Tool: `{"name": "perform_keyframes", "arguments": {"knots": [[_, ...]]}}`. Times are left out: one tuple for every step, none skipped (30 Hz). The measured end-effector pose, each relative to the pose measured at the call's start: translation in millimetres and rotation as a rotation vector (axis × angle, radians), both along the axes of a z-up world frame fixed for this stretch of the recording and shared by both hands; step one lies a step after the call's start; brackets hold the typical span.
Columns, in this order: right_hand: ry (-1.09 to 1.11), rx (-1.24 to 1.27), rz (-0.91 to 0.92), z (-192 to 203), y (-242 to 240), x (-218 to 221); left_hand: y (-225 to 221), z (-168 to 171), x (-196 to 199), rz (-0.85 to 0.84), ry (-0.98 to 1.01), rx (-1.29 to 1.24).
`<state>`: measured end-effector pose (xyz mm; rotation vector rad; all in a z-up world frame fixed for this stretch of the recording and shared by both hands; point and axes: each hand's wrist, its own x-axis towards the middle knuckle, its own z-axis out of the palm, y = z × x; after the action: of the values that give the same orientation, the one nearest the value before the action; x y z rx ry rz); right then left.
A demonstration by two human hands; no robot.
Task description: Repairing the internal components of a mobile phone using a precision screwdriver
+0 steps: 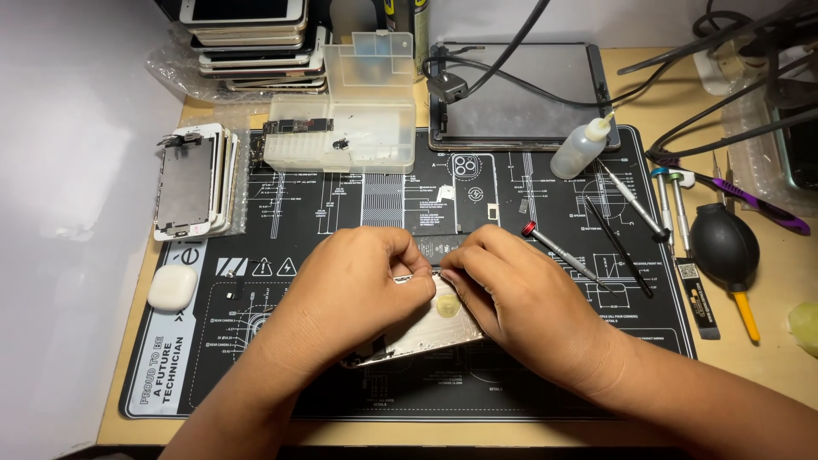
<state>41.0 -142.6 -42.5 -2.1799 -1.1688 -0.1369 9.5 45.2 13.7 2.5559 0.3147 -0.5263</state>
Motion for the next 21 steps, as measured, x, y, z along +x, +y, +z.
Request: {"name": "perform_keyframes", "arguments": {"knots": [[-0.002, 0.000, -0.001, -2.0, -0.6, 0.6, -0.3, 0.4, 0.2, -0.001, -0.002, 0.000], [-0.017, -0.016, -0.011, -4.2, -1.2, 0.9, -0.5, 0.7, -0.1, 0.006, 0.004, 0.005], [-0.032, -0.031, -0.021, -6.5, -1.8, 1.1, -0.8, 0.8, -0.4, 0.014, 0.010, 0.009], [-0.034, -0.031, -0.022, -8.2, -2.3, 1.6, -1.8, 0.1, -0.4, 0.013, 0.009, 0.010], [0.019, -0.074, -0.046, -10.1, -2.9, 2.3, -2.9, -0.7, -0.3, 0.018, 0.012, 0.000], [0.075, -0.119, -0.070, -12.0, -3.6, 2.3, -4.1, -1.8, -0.6, 0.022, 0.019, -0.010], [0.077, -0.120, -0.072, -11.9, -3.8, 1.8, -4.9, -1.1, -1.2, 0.021, 0.020, -0.011], [0.094, -0.116, -0.079, -11.6, -4.0, 1.8, -5.8, -0.2, -1.2, 0.031, 0.026, -0.017], [0.112, -0.113, -0.087, -11.1, -4.2, 1.8, -6.6, 0.9, -1.3, 0.041, 0.032, -0.023], [0.109, -0.111, -0.089, -10.2, -4.2, 2.9, -5.9, -3.4, -1.2, 0.039, 0.029, -0.022], [0.161, -0.119, -0.097, -9.3, -4.3, 4.1, -5.2, -7.6, -1.1, 0.019, -0.007, -0.020], [0.215, -0.128, -0.106, -8.6, -5.1, 4.3, -5.0, -12.3, -1.4, -0.003, -0.040, -0.021], [0.214, -0.128, -0.110, -7.7, -5.9, 6.1, -5.3, -12.3, -1.8, -0.007, -0.041, -0.021], [0.220, -0.112, -0.111, -6.6, -6.7, 8.0, -5.7, -12.3, -2.1, -0.002, -0.050, -0.030], [0.226, -0.096, -0.113, -5.4, -7.5, 9.8, -5.9, -12.2, -2.5, 0.002, -0.060, -0.040], [0.224, -0.096, -0.115, -5.4, -8.4, 9.4, -6.7, -13.5, -3.0, 0.000, -0.062, -0.040], [0.239, -0.110, -0.123, -5.3, -9.2, 8.9, -7.5, -14.8, -3.6, 0.001, -0.069, -0.038], [0.255, -0.122, -0.129, -5.5, -9.6, 8.4, -7.9, -15.9, -4.5, 0.005, -0.076, -0.033], [0.252, -0.120, -0.130, -6.3, -9.0, 7.6, -7.8, -15.5, -5.1, 0.004, -0.079, -0.032], [0.226, -0.075, -0.109, -7.1, -8.9, 6.6, -7.9, -15.4, -5.4, 0.004, -0.087, -0.032], [0.200, -0.030, -0.088, -8.2, -8.8, 5.6, -8.1, -15.5, -5.7, 0.005, -0.094, -0.032]]}}
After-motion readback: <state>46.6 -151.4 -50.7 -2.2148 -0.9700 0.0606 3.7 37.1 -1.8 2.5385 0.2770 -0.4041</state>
